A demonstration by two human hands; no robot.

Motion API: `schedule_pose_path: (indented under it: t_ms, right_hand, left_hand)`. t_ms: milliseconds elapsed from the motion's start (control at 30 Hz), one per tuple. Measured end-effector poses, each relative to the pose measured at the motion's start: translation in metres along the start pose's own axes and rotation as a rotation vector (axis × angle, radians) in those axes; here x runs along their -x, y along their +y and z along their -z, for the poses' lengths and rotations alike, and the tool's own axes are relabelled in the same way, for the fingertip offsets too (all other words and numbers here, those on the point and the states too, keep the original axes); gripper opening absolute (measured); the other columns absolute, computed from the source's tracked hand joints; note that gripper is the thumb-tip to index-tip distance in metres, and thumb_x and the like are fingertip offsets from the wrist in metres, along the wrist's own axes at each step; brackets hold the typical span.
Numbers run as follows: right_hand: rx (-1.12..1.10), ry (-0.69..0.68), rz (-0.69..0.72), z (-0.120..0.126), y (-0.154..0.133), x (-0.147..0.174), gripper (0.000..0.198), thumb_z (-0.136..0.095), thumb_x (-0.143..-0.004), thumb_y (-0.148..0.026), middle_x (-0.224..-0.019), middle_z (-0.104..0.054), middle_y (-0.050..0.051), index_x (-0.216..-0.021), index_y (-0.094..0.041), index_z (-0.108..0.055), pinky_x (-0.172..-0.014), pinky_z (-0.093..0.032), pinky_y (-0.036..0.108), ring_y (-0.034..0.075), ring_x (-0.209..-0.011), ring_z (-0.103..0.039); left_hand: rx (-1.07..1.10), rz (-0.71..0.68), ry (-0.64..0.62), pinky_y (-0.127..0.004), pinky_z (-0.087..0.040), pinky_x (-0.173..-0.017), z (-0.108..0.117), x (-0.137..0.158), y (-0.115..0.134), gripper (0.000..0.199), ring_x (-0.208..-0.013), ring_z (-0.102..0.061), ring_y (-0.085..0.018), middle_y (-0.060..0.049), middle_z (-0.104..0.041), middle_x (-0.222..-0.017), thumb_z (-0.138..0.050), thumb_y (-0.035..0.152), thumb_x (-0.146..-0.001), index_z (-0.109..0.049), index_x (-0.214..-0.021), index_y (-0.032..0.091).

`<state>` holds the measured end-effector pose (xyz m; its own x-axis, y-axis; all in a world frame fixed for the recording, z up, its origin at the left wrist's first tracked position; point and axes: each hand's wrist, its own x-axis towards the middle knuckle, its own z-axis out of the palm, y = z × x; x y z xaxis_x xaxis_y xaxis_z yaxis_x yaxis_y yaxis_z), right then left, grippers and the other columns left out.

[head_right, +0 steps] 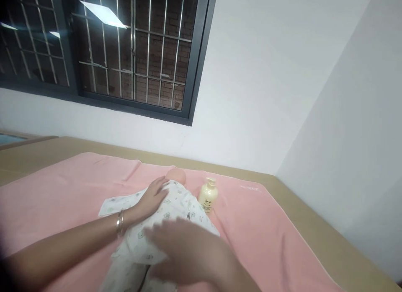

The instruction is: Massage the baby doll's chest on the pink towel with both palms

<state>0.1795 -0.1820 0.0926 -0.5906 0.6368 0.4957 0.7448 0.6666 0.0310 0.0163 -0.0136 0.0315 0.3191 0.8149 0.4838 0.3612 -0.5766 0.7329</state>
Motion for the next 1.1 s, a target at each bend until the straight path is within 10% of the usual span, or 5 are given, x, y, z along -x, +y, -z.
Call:
schedule_pose_path:
  t_ms: [200,433,633,867,1100]
  right_hand:
    - [0.255,0.044,-0.672,0.016,0.085,-0.016,0.059,-0.042,-0.093,-0.033,-0.152,-0.029,0.022,-0.143,-0.003,-0.039,-0.11,-0.028,0.053,0.037,-0.141,-0.026]
    - [0.361,-0.119,-0.723,-0.021,0.103,-0.019,0.053,-0.04,-0.087,-0.017,-0.139,-0.046,0.029,-0.134,0.006,-0.046,-0.111,-0.025,0.049,0.034,-0.133,-0.042]
    - [0.394,-0.079,-0.758,-0.016,0.097,-0.023,0.045,-0.04,-0.088,-0.02,-0.134,-0.052,0.028,-0.126,0.0,-0.054,-0.113,-0.012,0.056,0.033,-0.13,-0.045]
    - [0.254,0.116,-0.833,-0.034,0.089,-0.033,0.057,-0.028,-0.098,-0.04,-0.14,-0.044,0.029,-0.133,0.0,-0.049,-0.11,-0.007,0.067,0.037,-0.138,-0.033]
    - [0.167,0.257,-0.23,-0.067,-0.011,-0.043,0.077,-0.037,-0.094,-0.049,-0.156,-0.019,0.021,-0.152,-0.004,-0.014,-0.114,-0.01,0.065,0.039,-0.146,-0.004]
  left_hand:
    - [0.992,0.436,-0.098,-0.039,-0.044,-0.105,-0.029,-0.033,0.087,0.046,-0.124,-0.054,-0.023,-0.017,-0.052,-0.136,-0.036,0.048,-0.091,-0.053,-0.119,0.015]
    - [1.332,0.888,-0.273,-0.043,-0.053,-0.089,-0.061,-0.066,0.123,0.064,-0.117,-0.059,-0.029,-0.026,-0.044,-0.138,-0.034,0.049,-0.091,-0.031,-0.14,0.008]
    - [1.369,0.871,-0.231,-0.038,-0.054,-0.082,-0.068,-0.059,0.114,0.059,-0.106,-0.064,-0.026,-0.024,-0.051,-0.13,-0.039,0.045,-0.091,-0.037,-0.136,0.007]
    - [1.426,0.884,-0.29,-0.035,-0.054,-0.079,-0.028,-0.022,0.109,0.052,-0.091,-0.067,-0.023,-0.019,-0.063,-0.109,-0.034,0.048,-0.093,-0.048,-0.121,0.007]
    - [1.313,0.488,-0.669,-0.048,-0.04,-0.104,0.022,0.006,0.104,0.067,-0.125,-0.053,-0.03,-0.017,-0.059,-0.129,-0.031,0.065,-0.089,-0.053,-0.126,0.013]
